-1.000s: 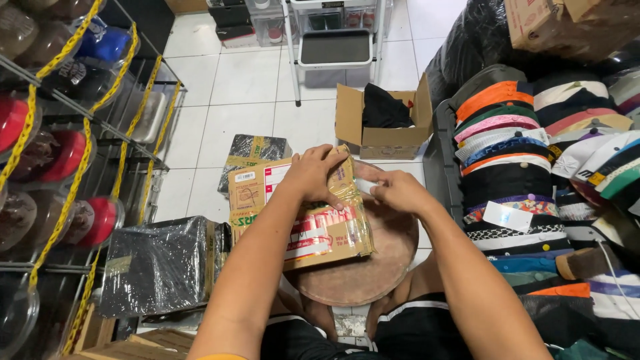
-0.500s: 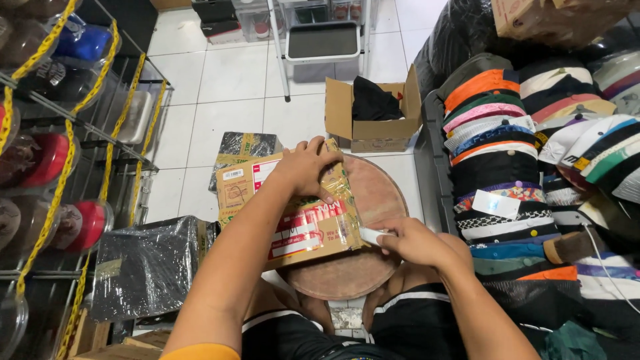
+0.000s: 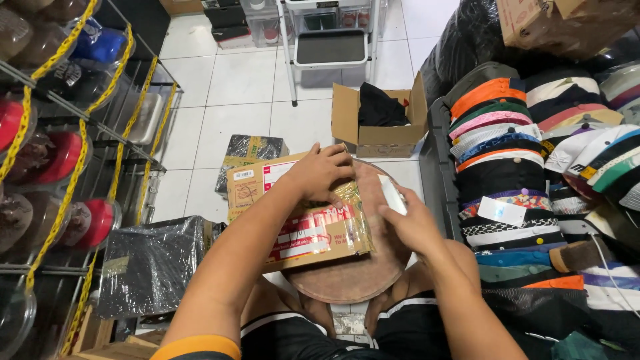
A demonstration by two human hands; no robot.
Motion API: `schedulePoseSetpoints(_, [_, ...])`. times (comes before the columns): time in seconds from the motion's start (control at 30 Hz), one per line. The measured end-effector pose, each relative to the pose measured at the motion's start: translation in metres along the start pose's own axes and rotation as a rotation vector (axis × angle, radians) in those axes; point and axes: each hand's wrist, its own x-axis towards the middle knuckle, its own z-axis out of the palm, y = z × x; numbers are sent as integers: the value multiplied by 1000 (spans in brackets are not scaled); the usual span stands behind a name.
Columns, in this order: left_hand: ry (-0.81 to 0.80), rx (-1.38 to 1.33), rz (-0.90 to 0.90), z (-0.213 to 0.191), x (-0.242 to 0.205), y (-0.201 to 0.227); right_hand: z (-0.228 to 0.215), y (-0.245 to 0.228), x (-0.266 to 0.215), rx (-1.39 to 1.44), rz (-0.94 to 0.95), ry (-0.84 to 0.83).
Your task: Unboxing cardboard boxes and bubble-wrapped packages to sort and inspect hats.
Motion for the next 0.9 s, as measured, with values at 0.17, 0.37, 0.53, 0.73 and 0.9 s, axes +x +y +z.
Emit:
schedulePoseSetpoints(0.17, [76, 41, 25, 16, 7, -16, 62, 7, 10, 207, 0, 61])
schedulePoseSetpoints(0.37, [50, 238, -31, 21, 29, -36, 72, -17, 10, 31, 43, 129])
schedulePoseSetpoints(0.53, [3, 50, -224, 11, 21, -48, 44, -45, 21, -144, -82, 221])
schedulePoseSetpoints(0.73, [130, -368, -524, 51, -8, -29, 51, -52, 23, 108, -366, 334])
schedulePoseSetpoints(0.9, [364, -383, -533, 78, -18, -26, 87, -51, 11, 463, -73, 4])
